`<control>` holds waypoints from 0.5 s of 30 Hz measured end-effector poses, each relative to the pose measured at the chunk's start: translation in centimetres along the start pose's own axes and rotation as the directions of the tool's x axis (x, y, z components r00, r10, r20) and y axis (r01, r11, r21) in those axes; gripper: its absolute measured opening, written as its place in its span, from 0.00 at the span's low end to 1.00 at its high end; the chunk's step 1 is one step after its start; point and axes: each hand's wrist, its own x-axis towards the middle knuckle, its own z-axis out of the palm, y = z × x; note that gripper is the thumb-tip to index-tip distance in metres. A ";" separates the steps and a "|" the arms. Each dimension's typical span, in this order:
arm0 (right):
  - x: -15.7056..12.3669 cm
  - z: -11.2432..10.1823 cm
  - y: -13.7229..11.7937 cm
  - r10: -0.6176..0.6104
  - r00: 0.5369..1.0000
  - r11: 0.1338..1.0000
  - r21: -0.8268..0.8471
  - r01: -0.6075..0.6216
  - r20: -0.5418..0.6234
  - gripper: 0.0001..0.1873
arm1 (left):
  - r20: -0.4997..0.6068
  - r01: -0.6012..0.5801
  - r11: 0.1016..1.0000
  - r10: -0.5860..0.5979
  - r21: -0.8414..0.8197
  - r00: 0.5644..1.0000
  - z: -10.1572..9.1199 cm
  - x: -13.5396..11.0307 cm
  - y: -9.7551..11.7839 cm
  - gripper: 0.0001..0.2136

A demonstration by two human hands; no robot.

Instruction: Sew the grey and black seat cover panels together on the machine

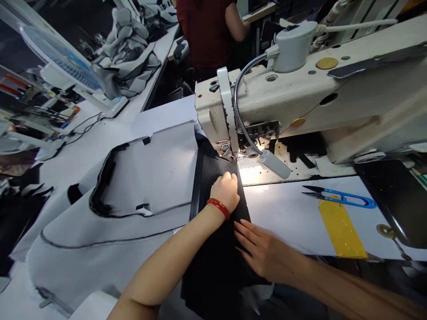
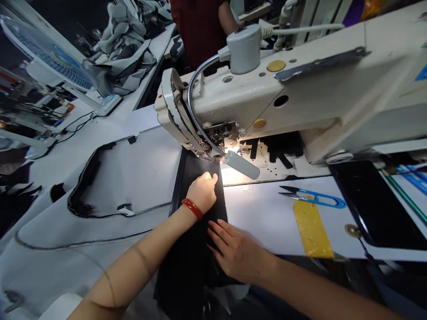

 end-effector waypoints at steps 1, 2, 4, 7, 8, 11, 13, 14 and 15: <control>-0.1 0.3 -0.2 0.030 0.999 0.999 0.012 -0.030 0.017 0.13 | 0.009 -0.024 0.999 0.025 -0.027 1.000 0.2 0.4 -0.1 0.15; -0.2 0.6 -0.3 0.061 0.998 0.998 0.018 -0.061 0.027 0.14 | 0.003 -0.045 0.998 0.046 -0.048 0.999 0.4 0.7 -0.3 0.14; -0.2 1.3 -0.1 0.087 0.996 0.996 0.025 -0.087 0.020 0.15 | -0.041 -0.073 0.996 0.070 -0.056 0.997 0.6 1.4 -0.4 0.13; 0.2 1.8 1.1 0.088 0.996 0.996 0.006 -0.088 -0.035 0.15 | -0.067 -0.067 0.998 0.066 -0.017 0.996 0.4 2.5 -0.3 0.12; 0.5 1.7 1.5 0.083 0.995 0.997 -0.002 -0.083 -0.045 0.15 | -0.059 -0.054 0.999 0.054 -0.005 0.997 0.2 2.8 -0.2 0.12; 1.1 1.1 2.0 0.083 0.996 0.997 -0.004 -0.083 -0.017 0.13 | -0.030 -0.015 1.000 0.016 0.016 0.999 -0.6 2.6 0.3 0.14; 1.0 0.5 1.4 0.060 0.997 0.997 0.041 -0.062 0.044 0.12 | -0.029 -0.014 1.000 0.014 -0.005 0.999 -0.7 1.0 0.5 0.15; 0.8 0.3 0.8 0.038 0.996 0.996 0.079 -0.045 0.077 0.13 | -0.045 -0.032 0.999 0.031 -0.029 0.999 -0.5 -0.2 0.4 0.16; 0.5 0.1 0.2 0.012 0.993 0.993 0.118 -0.026 0.116 0.14 | -0.072 -0.064 0.996 0.060 -0.065 0.996 -0.1 -1.6 0.3 0.17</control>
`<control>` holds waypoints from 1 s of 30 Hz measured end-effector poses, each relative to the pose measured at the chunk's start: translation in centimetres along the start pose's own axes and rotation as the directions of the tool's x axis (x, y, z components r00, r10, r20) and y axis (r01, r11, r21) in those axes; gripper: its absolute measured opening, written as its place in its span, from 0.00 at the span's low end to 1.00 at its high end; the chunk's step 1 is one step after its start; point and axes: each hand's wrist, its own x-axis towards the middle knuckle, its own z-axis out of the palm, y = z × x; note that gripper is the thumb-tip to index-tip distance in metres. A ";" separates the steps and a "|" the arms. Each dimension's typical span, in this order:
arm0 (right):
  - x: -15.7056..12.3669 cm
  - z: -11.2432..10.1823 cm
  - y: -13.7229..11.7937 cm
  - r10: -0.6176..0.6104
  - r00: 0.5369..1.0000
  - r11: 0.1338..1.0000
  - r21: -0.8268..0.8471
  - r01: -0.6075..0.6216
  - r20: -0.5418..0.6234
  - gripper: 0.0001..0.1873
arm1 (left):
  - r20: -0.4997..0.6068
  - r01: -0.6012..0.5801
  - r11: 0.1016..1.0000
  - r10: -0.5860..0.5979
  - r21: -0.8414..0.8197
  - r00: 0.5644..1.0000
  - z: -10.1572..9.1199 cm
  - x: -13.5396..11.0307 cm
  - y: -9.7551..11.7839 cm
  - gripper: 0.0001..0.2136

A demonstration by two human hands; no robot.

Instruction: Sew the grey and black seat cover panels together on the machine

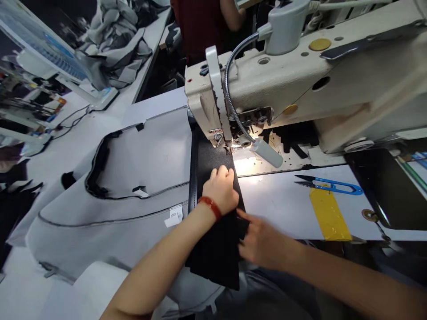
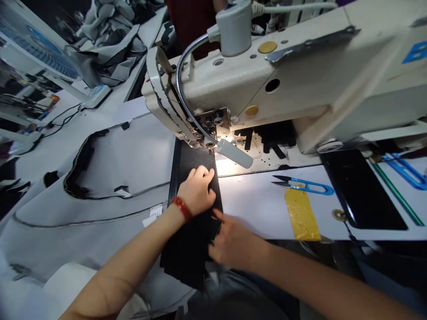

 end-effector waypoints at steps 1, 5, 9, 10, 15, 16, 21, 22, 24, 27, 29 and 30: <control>-0.3 0.0 -0.6 -0.022 0.999 0.999 0.036 0.021 0.047 0.14 | -0.035 -0.043 0.998 0.041 -0.047 0.999 0.4 -1.4 -0.1 0.19; -1.0 -0.3 -1.5 -0.066 0.974 0.996 0.073 0.052 0.218 0.14 | -0.183 -0.224 0.944 0.182 -0.243 0.966 2.4 -5.2 -1.3 0.15; -0.1 -1.2 -0.3 -0.061 0.946 0.998 0.029 0.054 0.319 0.13 | -0.229 -0.285 0.915 0.223 -0.286 0.948 3.5 -4.6 -2.5 0.14; 0.1 -1.3 0.0 -0.051 0.938 0.999 0.033 0.042 0.344 0.13 | -0.221 -0.290 0.920 0.235 -0.264 0.947 3.5 -4.1 -2.7 0.14; 0.9 -0.1 1.1 0.032 0.926 0.998 0.031 -0.047 0.376 0.14 | -0.179 -0.307 0.946 0.286 -0.104 0.941 3.2 -1.9 -3.4 0.16; 1.0 0.3 1.3 0.039 0.931 0.998 0.029 -0.053 0.364 0.14 | -0.188 -0.315 0.945 0.296 -0.084 0.937 3.2 -1.6 -3.6 0.16; 1.9 0.9 2.8 0.049 0.962 0.998 0.021 -0.057 0.270 0.14 | -0.286 -0.362 0.931 0.334 -0.049 0.898 3.5 0.0 -4.6 0.14; 2.3 1.0 3.1 0.056 0.965 0.998 0.012 -0.061 0.254 0.14 | -0.299 -0.371 0.927 0.341 -0.050 0.891 3.7 0.4 -4.9 0.14; 3.2 1.1 3.7 0.083 0.965 0.997 -0.022 -0.080 0.248 0.15 | -0.305 -0.395 0.917 0.362 -0.051 0.881 3.9 1.3 -5.4 0.15; 4.5 1.0 4.0 0.166 0.947 0.986 -0.060 -0.156 0.276 0.17 | -0.261 -0.418 0.907 0.392 -0.053 0.882 3.5 2.7 -6.3 0.16; 4.8 0.3 3.8 0.177 0.948 0.981 0.027 -0.191 0.266 0.16 | -0.191 -0.413 0.908 0.394 -0.070 0.899 2.4 3.0 -6.8 0.15; 4.7 -0.2 3.6 0.157 0.957 0.975 0.113 -0.189 0.244 0.15 | -0.139 -0.419 0.904 0.405 -0.087 0.904 1.7 2.7 -6.9 0.15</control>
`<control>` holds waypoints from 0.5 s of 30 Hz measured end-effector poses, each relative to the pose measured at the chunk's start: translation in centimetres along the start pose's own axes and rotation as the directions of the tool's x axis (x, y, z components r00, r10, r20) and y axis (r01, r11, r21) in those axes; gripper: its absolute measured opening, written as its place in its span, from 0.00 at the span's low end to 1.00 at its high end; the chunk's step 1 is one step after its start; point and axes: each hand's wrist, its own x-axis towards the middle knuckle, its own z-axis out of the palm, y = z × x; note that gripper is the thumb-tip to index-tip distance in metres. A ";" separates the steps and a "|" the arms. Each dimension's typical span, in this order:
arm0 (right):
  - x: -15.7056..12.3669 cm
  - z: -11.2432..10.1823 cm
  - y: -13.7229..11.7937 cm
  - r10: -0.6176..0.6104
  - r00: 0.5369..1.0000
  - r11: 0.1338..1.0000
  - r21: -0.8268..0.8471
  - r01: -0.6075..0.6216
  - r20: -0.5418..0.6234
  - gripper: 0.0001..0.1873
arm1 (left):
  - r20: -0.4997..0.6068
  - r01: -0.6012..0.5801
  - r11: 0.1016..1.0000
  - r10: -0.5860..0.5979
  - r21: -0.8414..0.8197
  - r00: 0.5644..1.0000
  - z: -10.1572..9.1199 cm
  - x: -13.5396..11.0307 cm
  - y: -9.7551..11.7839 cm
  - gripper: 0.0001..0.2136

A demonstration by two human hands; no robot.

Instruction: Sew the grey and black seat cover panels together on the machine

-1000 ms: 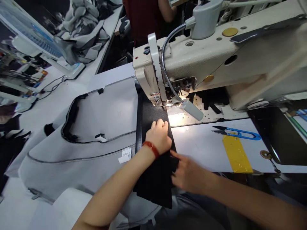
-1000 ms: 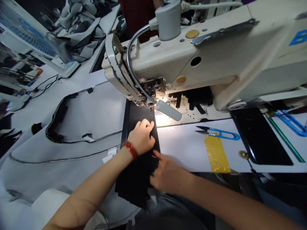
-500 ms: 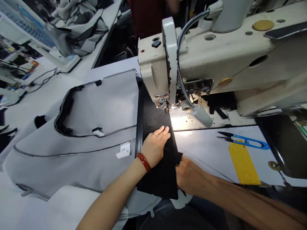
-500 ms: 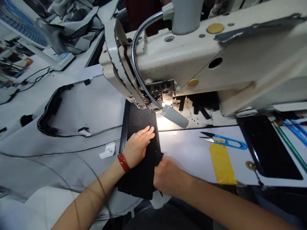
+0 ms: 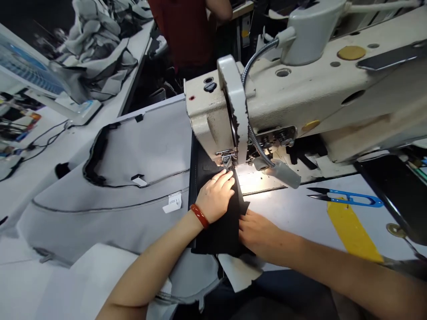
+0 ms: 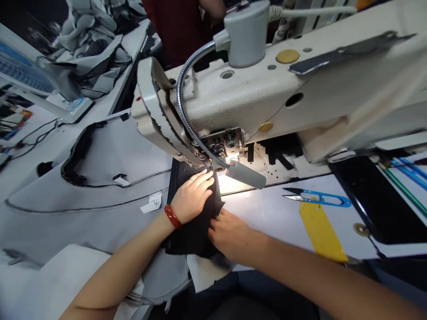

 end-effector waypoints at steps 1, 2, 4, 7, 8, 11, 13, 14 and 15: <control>-0.5 -0.5 -0.2 -0.022 0.998 0.995 0.094 0.027 -0.054 0.16 | 0.063 -0.017 0.999 0.019 -0.028 0.998 -0.8 -0.4 0.2 0.19; -1.1 -0.9 -0.4 -0.005 0.989 0.984 0.176 0.031 -0.145 0.16 | 0.128 -0.043 0.997 0.051 -0.063 0.990 -1.5 -1.0 0.7 0.26; -2.2 -1.6 -0.3 0.173 0.926 0.964 0.250 -0.090 -0.335 0.17 | 0.217 -0.090 0.989 0.115 -0.120 0.969 -2.5 -2.5 1.9 0.37; -2.7 -1.9 0.8 0.401 0.799 0.913 0.124 -0.389 -0.449 0.13 | 0.212 -0.061 0.986 0.093 -0.152 0.973 -2.7 -4.3 3.5 0.31; -2.4 -1.8 1.3 0.399 0.813 0.904 0.032 -0.427 -0.425 0.10 | 0.196 -0.019 0.983 0.056 -0.182 0.979 -2.8 -4.6 3.5 0.25; -0.6 -1.6 2.1 0.325 0.910 0.902 -0.204 -0.381 -0.258 0.12 | 0.172 0.214 0.926 -0.167 -0.309 0.971 -3.9 -4.4 2.5 0.14; 1.1 -1.7 1.9 0.356 0.922 0.880 -0.277 -0.386 -0.154 0.17 | 0.133 0.373 0.867 -0.349 -0.331 0.928 -5.7 -3.6 1.7 0.13; 1.9 -1.8 1.4 0.389 0.914 0.869 -0.284 -0.406 -0.117 0.18 | 0.106 0.413 0.852 -0.401 -0.321 0.910 -6.6 -3.1 1.5 0.13; 2.8 -1.9 0.6 0.413 0.907 0.865 -0.274 -0.420 -0.086 0.19 | 0.083 0.422 0.855 -0.418 -0.301 0.905 -7.4 -2.6 1.6 0.14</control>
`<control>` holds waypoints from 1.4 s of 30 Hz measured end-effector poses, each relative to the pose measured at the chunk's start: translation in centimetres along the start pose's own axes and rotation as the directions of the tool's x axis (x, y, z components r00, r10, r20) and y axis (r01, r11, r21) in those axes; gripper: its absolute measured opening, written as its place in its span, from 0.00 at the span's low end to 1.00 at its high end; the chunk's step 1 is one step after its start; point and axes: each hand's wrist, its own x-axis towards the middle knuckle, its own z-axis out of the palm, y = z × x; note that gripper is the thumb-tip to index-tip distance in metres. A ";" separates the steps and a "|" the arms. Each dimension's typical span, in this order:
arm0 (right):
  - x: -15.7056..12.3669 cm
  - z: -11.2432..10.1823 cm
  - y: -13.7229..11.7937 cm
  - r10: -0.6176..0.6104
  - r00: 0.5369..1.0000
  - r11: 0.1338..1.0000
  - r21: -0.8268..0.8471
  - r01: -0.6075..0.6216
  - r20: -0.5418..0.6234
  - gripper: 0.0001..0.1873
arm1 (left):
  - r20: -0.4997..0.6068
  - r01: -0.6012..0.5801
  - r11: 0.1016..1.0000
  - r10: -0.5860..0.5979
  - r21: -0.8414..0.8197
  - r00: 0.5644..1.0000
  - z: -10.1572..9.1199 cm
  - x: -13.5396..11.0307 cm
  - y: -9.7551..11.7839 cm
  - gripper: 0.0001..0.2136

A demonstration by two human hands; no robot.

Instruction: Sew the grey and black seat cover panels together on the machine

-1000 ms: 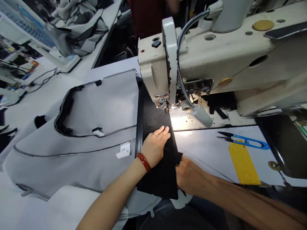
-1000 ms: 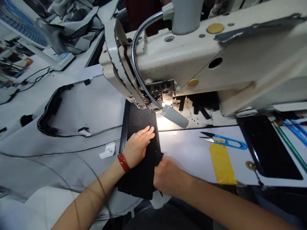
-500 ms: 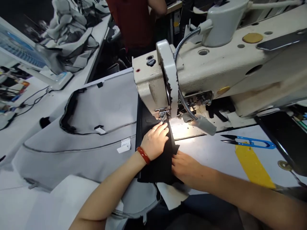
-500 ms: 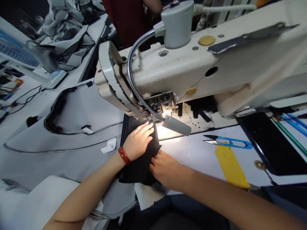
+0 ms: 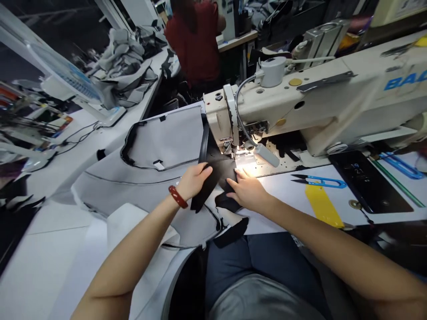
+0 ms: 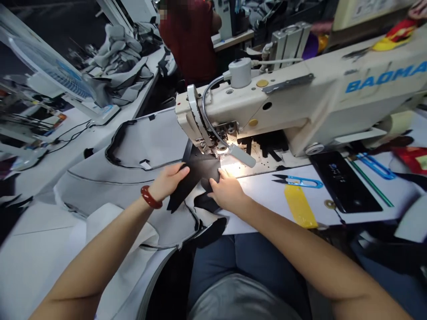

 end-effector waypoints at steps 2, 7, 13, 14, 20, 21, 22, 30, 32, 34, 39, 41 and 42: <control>0.5 -0.4 -2.7 -0.018 0.998 0.998 0.055 0.014 0.056 0.14 | 0.001 -0.056 0.997 0.056 0.061 0.998 -0.5 0.4 1.3 0.14; -2.9 0.3 -10.1 -0.303 0.949 0.925 0.266 0.271 0.089 0.09 | 0.171 -0.228 0.965 0.205 0.128 0.964 3.5 -1.2 1.9 0.13; -8.2 1.4 -6.7 -0.403 0.880 0.874 0.181 0.452 -0.253 0.15 | 0.219 -0.383 0.922 0.362 0.059 0.906 7.4 -4.4 -1.7 0.35; -8.3 1.4 -5.5 -0.371 0.877 0.907 0.085 0.413 -0.305 0.15 | 0.195 -0.365 0.930 0.349 0.054 0.917 7.5 -4.6 -1.9 0.34; -6.7 2.2 -2.6 -0.316 0.808 0.949 -0.177 0.263 -0.496 0.13 | 0.130 -0.357 0.926 0.342 0.119 0.931 7.2 -4.7 -1.2 0.28; -6.7 2.3 -2.7 -0.337 0.788 0.941 -0.169 0.292 -0.515 0.14 | 0.118 -0.385 0.913 0.371 0.134 0.921 7.3 -4.7 -1.1 0.27; -6.7 2.4 -2.9 -0.352 0.778 0.935 -0.161 0.315 -0.521 0.14 | 0.102 -0.414 0.898 0.403 0.149 0.910 7.4 -4.7 -1.1 0.26; -6.5 3.3 -2.6 -0.323 0.799 0.946 -0.199 0.256 -0.507 0.15 | -0.082 -0.527 0.800 0.569 0.287 0.819 8.3 -2.8 -1.4 0.20; -6.2 3.6 -2.3 -0.286 0.805 0.958 -0.172 0.230 -0.520 0.15 | -0.082 -0.537 0.785 0.584 0.308 0.807 8.1 -2.1 -1.5 0.18; -6.0 3.6 -2.0 -0.280 0.813 0.960 -0.150 0.236 -0.511 0.15 | -0.076 -0.547 0.768 0.600 0.333 0.796 7.8 -1.4 -1.7 0.17; -5.1 3.0 -0.9 -0.283 0.840 0.959 -0.139 0.246 -0.464 0.15 | -0.098 -0.592 0.711 0.667 0.380 0.738 7.5 0.2 -2.3 0.14; -4.8 3.0 -0.6 -0.273 0.846 0.962 -0.131 0.239 -0.459 0.15 | -0.112 -0.615 0.690 0.695 0.382 0.710 7.5 0.9 -2.5 0.14; -4.6 3.1 -0.6 -0.272 0.847 0.962 -0.126 0.241 -0.457 0.15 | -0.119 -0.626 0.681 0.707 0.380 0.697 7.4 1.2 -2.7 0.14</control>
